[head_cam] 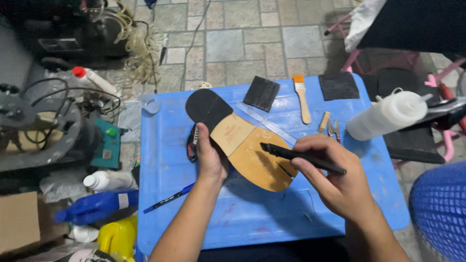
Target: The person applies a liquid adhesive from a squeeze bottle onto the leather sole of a shoe and spreads it evenly using a black brush.
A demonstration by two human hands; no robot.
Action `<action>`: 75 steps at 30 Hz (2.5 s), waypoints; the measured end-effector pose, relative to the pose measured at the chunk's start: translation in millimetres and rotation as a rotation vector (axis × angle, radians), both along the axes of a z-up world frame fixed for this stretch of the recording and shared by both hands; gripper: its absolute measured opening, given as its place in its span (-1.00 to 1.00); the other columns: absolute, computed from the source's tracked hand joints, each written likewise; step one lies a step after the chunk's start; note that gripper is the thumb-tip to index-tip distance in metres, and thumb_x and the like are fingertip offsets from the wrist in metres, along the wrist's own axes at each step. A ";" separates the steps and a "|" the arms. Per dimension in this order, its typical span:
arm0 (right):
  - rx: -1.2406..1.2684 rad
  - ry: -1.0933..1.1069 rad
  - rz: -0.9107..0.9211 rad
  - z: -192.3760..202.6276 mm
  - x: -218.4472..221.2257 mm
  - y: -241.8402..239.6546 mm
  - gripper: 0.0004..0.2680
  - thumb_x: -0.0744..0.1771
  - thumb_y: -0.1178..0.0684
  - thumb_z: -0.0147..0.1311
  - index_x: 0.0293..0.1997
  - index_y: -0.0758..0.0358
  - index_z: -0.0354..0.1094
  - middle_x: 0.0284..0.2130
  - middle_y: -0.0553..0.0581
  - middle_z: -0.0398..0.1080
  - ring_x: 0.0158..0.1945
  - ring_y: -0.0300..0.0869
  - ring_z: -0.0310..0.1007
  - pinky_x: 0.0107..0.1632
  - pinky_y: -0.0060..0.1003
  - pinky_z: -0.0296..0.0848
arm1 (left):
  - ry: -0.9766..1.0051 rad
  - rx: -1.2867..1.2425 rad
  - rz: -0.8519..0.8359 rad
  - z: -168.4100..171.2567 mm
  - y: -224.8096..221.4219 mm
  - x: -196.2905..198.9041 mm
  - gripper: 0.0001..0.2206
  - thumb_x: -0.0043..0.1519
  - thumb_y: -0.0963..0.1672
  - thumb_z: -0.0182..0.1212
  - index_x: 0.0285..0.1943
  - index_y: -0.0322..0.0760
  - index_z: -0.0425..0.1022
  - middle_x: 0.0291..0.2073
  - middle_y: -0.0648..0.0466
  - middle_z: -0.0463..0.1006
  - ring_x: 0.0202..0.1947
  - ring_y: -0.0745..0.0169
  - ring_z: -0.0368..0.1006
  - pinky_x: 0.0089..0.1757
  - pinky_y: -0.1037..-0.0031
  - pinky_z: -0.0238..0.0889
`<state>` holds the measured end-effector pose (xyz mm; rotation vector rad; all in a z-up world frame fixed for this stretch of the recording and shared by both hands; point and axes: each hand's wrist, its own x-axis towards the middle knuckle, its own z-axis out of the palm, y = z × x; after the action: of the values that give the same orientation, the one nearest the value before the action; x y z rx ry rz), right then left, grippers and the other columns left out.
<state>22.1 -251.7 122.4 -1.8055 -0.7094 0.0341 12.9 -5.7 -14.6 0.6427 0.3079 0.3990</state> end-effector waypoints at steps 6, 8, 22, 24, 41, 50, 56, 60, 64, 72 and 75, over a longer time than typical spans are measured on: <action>-0.275 -0.362 0.071 25.1 -8.1 32.2 -0.73 0.21 0.29 0.24 -0.02 0.32 0.42 -0.08 0.18 0.47 -0.02 -0.01 0.53 0.01 -0.28 0.47 | -0.035 0.017 0.018 10.6 1.6 -3.2 -0.38 0.26 0.18 0.16 0.27 -0.34 0.39 0.12 -0.01 0.55 0.12 0.12 0.50 0.12 0.29 0.36; -0.321 -0.410 0.181 29.0 -6.6 36.6 -0.68 0.16 0.33 0.21 0.00 0.35 0.42 -0.07 0.20 0.45 0.00 0.04 0.49 0.03 -0.22 0.45 | -0.006 0.032 0.032 11.7 3.0 -5.9 -0.38 0.25 0.17 0.17 0.27 -0.34 0.39 0.12 -0.01 0.55 0.11 0.13 0.51 0.10 0.29 0.38; -0.231 -0.162 0.519 25.6 29.4 21.9 -0.80 0.23 0.30 0.17 -0.08 0.30 0.44 -0.16 0.11 0.54 -0.05 -0.06 0.61 -0.01 -0.25 0.54 | 0.009 0.080 -0.057 4.1 5.0 -3.7 -0.38 0.29 0.19 0.14 0.20 -0.40 0.45 0.02 -0.05 0.58 -0.02 0.15 0.55 -0.03 0.35 0.44; -0.225 -0.205 0.445 24.3 31.8 29.1 -0.78 0.22 0.32 0.15 -0.08 0.32 0.44 -0.15 0.14 0.52 -0.03 -0.03 0.59 0.01 -0.22 0.53 | 0.055 0.139 -0.029 7.0 3.4 -4.4 -0.39 0.28 0.19 0.14 0.22 -0.38 0.44 0.05 -0.01 0.57 0.02 0.21 0.52 0.00 0.39 0.41; -0.195 -0.172 0.538 25.4 18.2 16.7 -0.79 0.23 0.25 0.22 -0.08 0.29 0.46 -0.20 0.14 0.55 -0.11 -0.07 0.62 -0.03 -0.25 0.55 | 0.027 0.080 -0.018 13.7 10.1 -3.4 -0.41 0.27 0.17 0.16 0.20 -0.37 0.45 0.01 -0.05 0.59 -0.01 0.16 0.56 -0.01 0.34 0.45; 0.326 0.336 0.244 -10.6 18.4 16.2 -0.79 0.36 0.27 0.15 0.10 0.34 0.30 -0.04 0.20 0.51 0.10 -0.14 0.52 0.21 -0.24 0.53 | 0.003 0.038 -0.048 11.2 9.6 -2.7 -0.38 0.28 0.19 0.15 0.22 -0.39 0.42 0.02 -0.09 0.58 -0.02 0.11 0.56 -0.02 0.29 0.47; 0.043 0.165 0.355 -10.9 25.7 0.1 -0.74 0.24 0.21 0.31 -0.03 0.37 0.41 -0.07 0.24 0.53 0.03 -0.11 0.59 0.09 -0.26 0.60 | -0.052 0.031 -0.090 16.4 10.4 -3.3 -0.36 0.30 0.21 0.12 0.20 -0.42 0.43 -0.03 -0.12 0.59 -0.05 0.06 0.58 -0.04 0.26 0.48; -0.088 0.060 0.321 -8.4 27.3 -1.7 -0.79 0.23 0.18 0.32 -0.11 0.34 0.45 -0.17 0.16 0.57 -0.11 -0.20 0.62 -0.09 -0.37 0.60 | -0.026 0.051 -0.085 17.4 11.0 -3.1 -0.36 0.29 0.21 0.11 0.21 -0.41 0.43 -0.01 -0.11 0.59 -0.03 0.07 0.57 -0.02 0.28 0.47; -0.235 0.089 0.285 -4.0 30.0 8.8 -0.87 0.24 0.18 0.29 -0.21 0.32 0.51 -0.33 0.05 0.61 -0.32 -0.30 0.67 -0.29 -0.44 0.59 | -0.019 0.024 -0.078 14.9 11.2 -1.9 -0.36 0.29 0.21 0.11 0.23 -0.39 0.41 0.01 -0.09 0.58 -0.02 0.10 0.57 -0.01 0.28 0.47; -0.111 -0.125 0.226 -1.4 35.4 42.8 -0.88 0.29 0.18 0.28 -0.19 0.36 0.45 -0.26 0.13 0.56 -0.24 -0.19 0.59 -0.17 -0.35 0.52 | 0.073 0.131 -0.049 1.7 5.5 -1.7 -0.37 0.26 0.19 0.18 0.25 -0.36 0.43 0.07 -0.03 0.57 0.04 0.20 0.53 0.03 0.36 0.42; 0.010 -0.281 0.300 1.4 31.8 42.8 -0.86 0.29 0.20 0.27 -0.17 0.37 0.41 -0.20 0.21 0.52 -0.12 -0.05 0.60 -0.03 -0.27 0.55 | 0.050 0.085 -0.067 1.7 6.6 -1.6 -0.36 0.27 0.19 0.18 0.23 -0.40 0.43 0.05 -0.07 0.58 0.02 0.16 0.54 0.01 0.34 0.44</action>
<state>53.9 -208.9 123.8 -1.6980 -1.1744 -0.0243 11.3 0.9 -12.9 0.7448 0.3179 0.3331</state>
